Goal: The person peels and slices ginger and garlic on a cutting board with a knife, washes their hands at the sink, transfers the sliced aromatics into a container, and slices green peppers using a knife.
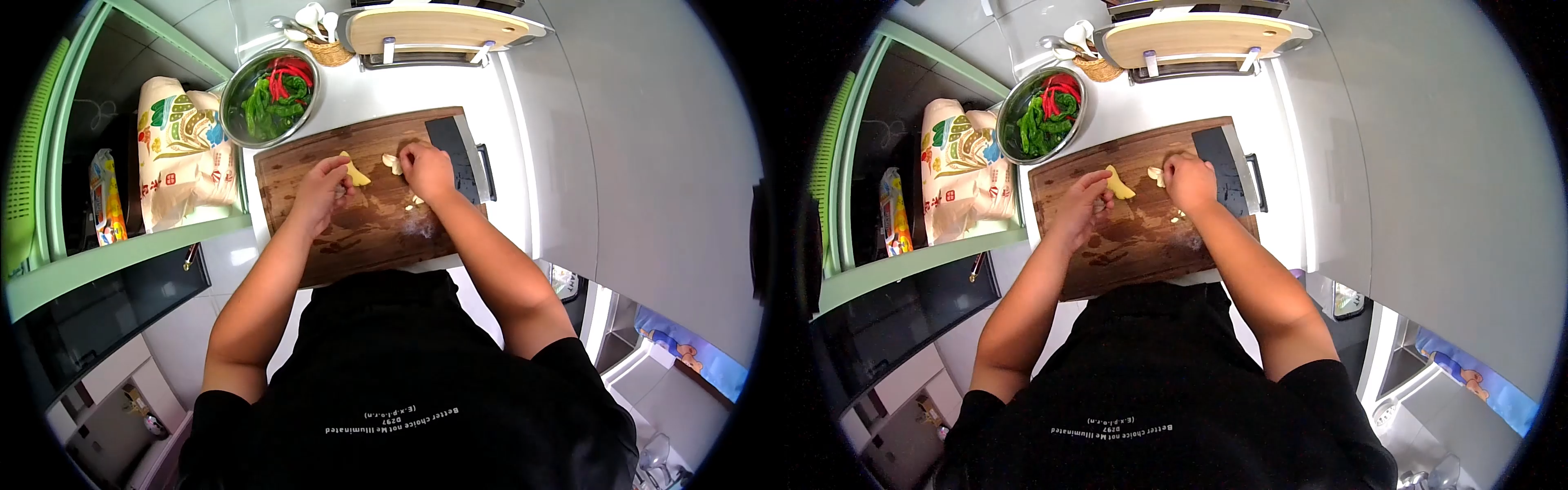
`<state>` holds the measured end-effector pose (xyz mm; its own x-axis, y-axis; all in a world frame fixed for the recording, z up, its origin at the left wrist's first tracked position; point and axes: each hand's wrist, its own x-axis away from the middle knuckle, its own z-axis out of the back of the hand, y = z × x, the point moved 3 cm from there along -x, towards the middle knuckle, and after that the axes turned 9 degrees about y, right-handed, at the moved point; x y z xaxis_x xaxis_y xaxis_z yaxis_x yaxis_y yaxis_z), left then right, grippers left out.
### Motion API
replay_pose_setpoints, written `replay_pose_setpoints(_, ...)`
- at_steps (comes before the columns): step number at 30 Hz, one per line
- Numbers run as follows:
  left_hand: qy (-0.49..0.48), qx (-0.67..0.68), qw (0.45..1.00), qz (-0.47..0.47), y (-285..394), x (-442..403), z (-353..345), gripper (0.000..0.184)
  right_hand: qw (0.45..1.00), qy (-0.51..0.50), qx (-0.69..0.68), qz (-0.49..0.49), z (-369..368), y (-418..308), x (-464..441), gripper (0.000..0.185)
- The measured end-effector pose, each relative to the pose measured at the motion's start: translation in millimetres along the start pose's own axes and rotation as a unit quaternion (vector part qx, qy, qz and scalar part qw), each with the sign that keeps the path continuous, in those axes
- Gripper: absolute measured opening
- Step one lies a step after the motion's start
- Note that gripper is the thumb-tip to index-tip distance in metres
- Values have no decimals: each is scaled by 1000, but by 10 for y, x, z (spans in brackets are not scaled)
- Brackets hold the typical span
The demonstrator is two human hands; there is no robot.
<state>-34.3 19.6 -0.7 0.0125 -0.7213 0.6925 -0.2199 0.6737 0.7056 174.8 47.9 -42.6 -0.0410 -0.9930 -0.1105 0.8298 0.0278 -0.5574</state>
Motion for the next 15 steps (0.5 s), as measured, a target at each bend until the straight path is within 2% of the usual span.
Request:
replay_pose_setpoints(4, -26, -6, 1000, 2, -33, -99, -48, 16, 994, 6, 62, 94, -82, -60, -4, 8)
replay_pose_setpoints(10, -26, -13, 1000, -2, 17, -144, -52, 17, 997, -17, 44, 69, -52, -47, -25, 9)
replay_pose_setpoints(15, -27, -19, 999, -7, 6, -154, -31, 16, 991, 15, 67, 114, -31, -126, 9, 10)
